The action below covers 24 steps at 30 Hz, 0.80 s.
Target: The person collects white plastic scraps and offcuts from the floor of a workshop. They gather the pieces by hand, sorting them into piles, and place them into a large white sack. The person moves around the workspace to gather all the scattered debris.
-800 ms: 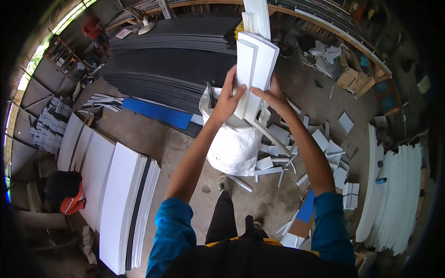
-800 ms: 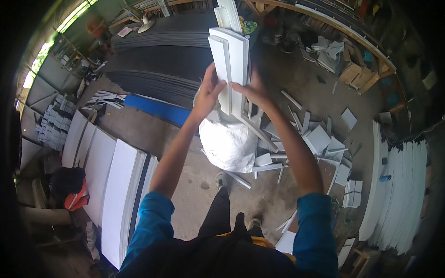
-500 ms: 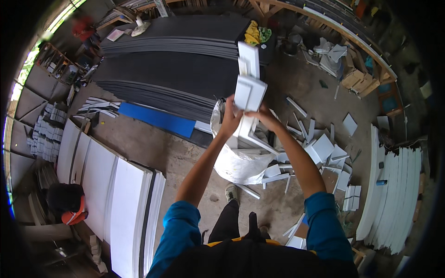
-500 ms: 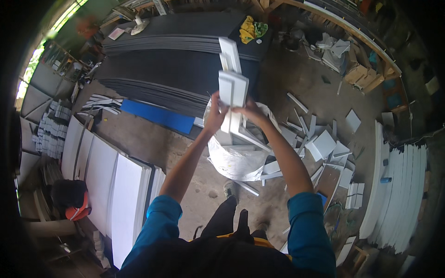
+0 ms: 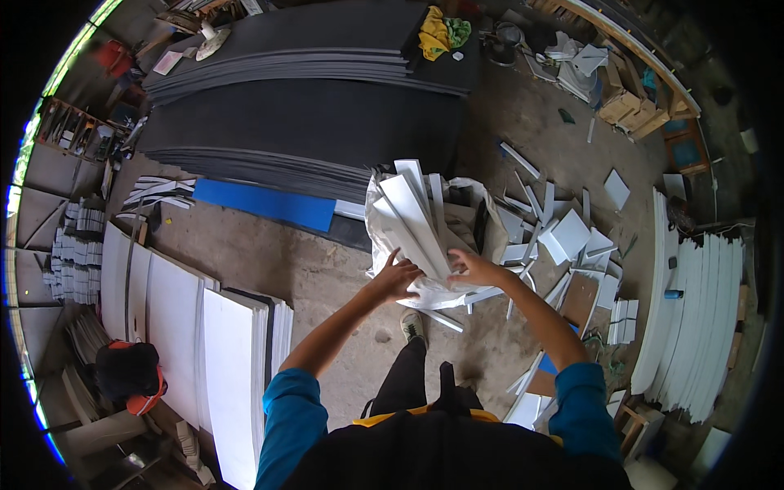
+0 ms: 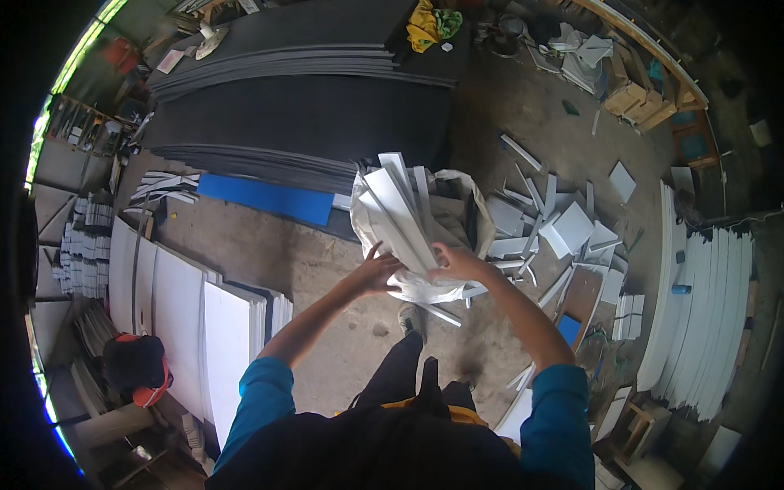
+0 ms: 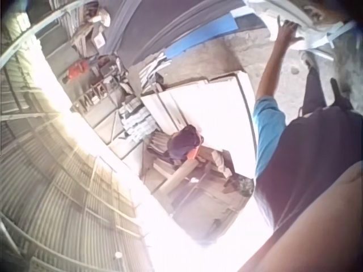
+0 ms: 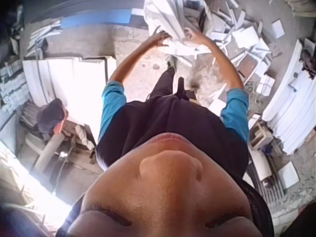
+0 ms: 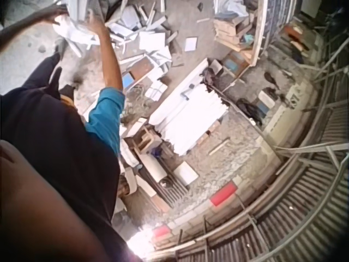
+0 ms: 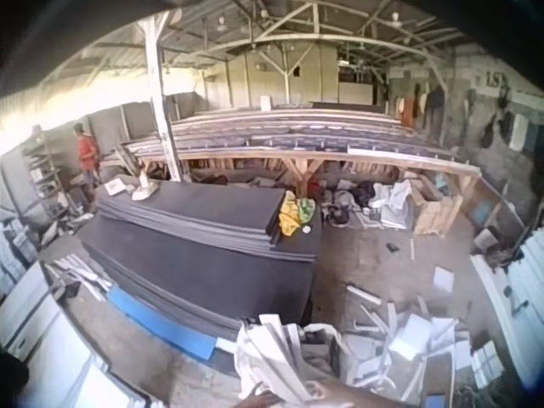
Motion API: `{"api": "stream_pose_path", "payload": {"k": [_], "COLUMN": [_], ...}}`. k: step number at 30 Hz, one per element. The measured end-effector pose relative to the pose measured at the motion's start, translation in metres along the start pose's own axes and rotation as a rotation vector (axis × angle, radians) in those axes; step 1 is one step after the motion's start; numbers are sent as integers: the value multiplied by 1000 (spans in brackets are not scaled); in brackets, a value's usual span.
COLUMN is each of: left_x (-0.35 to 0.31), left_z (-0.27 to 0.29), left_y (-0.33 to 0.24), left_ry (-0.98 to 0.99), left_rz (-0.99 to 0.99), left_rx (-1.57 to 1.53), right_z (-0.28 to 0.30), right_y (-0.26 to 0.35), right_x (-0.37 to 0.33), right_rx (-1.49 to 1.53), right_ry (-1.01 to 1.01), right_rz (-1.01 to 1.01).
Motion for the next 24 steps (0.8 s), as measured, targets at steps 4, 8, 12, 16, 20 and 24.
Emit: {"api": "stream_pose_path", "payload": {"k": [4, 8, 12, 16, 20, 24], "left_x": [14, 8, 26, 52, 87, 117], "left_z": [21, 8, 42, 45, 32, -6], "left_y": [-8, -6, -57, -111, -166, -209], "left_ry": [-130, -253, -452, -569, -656, -768], "left_rz": [-77, 92, 161, 92, 162, 388], "left_rx": [-62, -84, -162, -157, -203, -278], "right_z": [-5, 2, 15, 53, 107, 142], "right_y": [-8, -22, -14, -42, -172, -312], "right_x": [-30, -17, -48, -113, -186, -250], "right_rx": [-627, -796, -661, -402, -228, -123], "right_ry": [177, -14, -433, -620, -660, -651], "right_rz": [12, 11, 326, 390, 208, 159]}}
Point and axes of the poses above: each hand's wrist, its own x-axis towards the middle knuckle, its own z-axis out of the back of the hand, y = z × x, the point moved 6 cm from there along x, towards the middle knuckle, and after that the axes turned 5 degrees about x, right-handed, at the moved point
